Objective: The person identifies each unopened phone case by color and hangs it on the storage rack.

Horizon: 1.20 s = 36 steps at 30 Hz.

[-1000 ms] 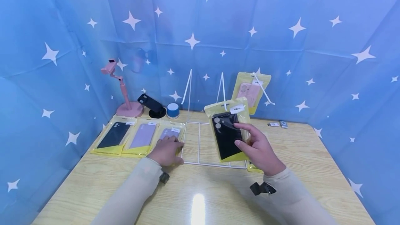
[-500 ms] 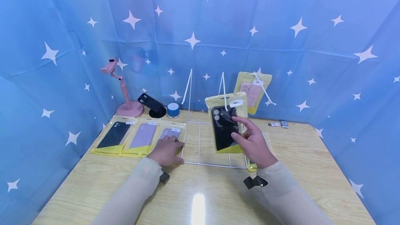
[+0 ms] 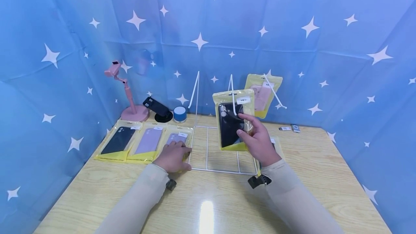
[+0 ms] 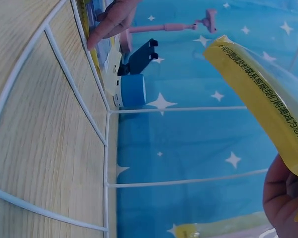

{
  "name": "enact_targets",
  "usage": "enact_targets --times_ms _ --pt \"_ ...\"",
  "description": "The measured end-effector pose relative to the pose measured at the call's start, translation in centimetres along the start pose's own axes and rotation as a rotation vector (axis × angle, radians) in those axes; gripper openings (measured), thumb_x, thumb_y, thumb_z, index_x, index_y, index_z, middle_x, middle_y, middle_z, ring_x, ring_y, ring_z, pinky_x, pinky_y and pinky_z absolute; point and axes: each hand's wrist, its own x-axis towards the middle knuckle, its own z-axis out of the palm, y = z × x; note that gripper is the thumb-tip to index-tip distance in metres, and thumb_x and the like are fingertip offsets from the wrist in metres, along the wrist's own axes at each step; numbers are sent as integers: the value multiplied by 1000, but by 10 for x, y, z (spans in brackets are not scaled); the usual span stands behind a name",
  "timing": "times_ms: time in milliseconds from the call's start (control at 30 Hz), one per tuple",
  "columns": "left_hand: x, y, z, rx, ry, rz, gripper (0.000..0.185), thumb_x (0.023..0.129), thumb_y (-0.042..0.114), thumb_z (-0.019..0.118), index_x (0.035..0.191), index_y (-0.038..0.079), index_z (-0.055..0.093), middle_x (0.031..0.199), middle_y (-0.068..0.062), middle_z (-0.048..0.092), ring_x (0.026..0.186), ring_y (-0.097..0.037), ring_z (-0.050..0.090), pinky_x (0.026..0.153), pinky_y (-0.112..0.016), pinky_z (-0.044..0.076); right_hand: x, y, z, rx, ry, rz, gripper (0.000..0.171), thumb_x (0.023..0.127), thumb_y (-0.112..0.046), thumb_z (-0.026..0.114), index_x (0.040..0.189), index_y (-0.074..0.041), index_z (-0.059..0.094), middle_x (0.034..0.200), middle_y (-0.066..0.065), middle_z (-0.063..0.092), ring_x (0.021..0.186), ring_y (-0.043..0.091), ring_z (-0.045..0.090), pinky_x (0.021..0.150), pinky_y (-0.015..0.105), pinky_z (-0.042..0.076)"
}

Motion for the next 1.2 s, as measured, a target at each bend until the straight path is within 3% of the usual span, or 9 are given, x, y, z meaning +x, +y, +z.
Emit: enact_targets --times_ms 233,433,633,800,900,1067,1200 --pt "2 -2 0 -2 -5 -5 74 81 52 88 146 23 66 136 -5 62 119 -26 52 106 -49 43 12 2 3 11 10 15 51 102 -11 68 150 -25 57 79 9 43 44 14 39 42 28 37" --pt "0 -1 -1 -8 -5 -4 74 81 52 88 145 23 66 136 -5 61 120 -27 52 107 -50 43 21 7 4 31 4 21 52 103 -12 68 152 -24 55 115 4 49 46 13 39 43 28 38" --pt "-1 0 -2 -12 -8 -13 74 82 51 88 146 23 65 137 -5 61 120 -26 52 108 -50 43 32 13 5 37 33 -2 51 102 -10 69 149 -23 58 95 10 48 47 11 39 44 26 38" --pt "-3 2 -3 -19 -11 -18 73 81 51 88 145 23 66 136 -4 61 118 -25 51 107 -49 43 40 14 7 36 40 20 53 101 -10 69 149 -27 58 134 4 52 51 11 41 47 25 39" --pt "-3 2 -3 -21 -15 -18 74 81 51 88 145 23 66 136 -5 61 118 -25 51 107 -49 43 45 14 8 52 43 51 53 101 -10 69 149 -28 57 141 8 51 55 11 44 49 25 41" --pt "-3 3 -4 -19 -14 -17 74 81 51 89 145 22 66 135 -4 61 116 -25 51 106 -49 43 52 14 6 69 42 81 52 102 -10 68 150 -29 57 130 14 55 57 11 46 50 25 41" --pt "-3 3 -4 -18 -9 -13 74 81 51 89 145 22 66 135 -4 61 116 -25 51 106 -49 44 57 14 5 57 45 72 54 102 -10 67 150 -31 56 116 10 57 51 10 43 46 25 39"
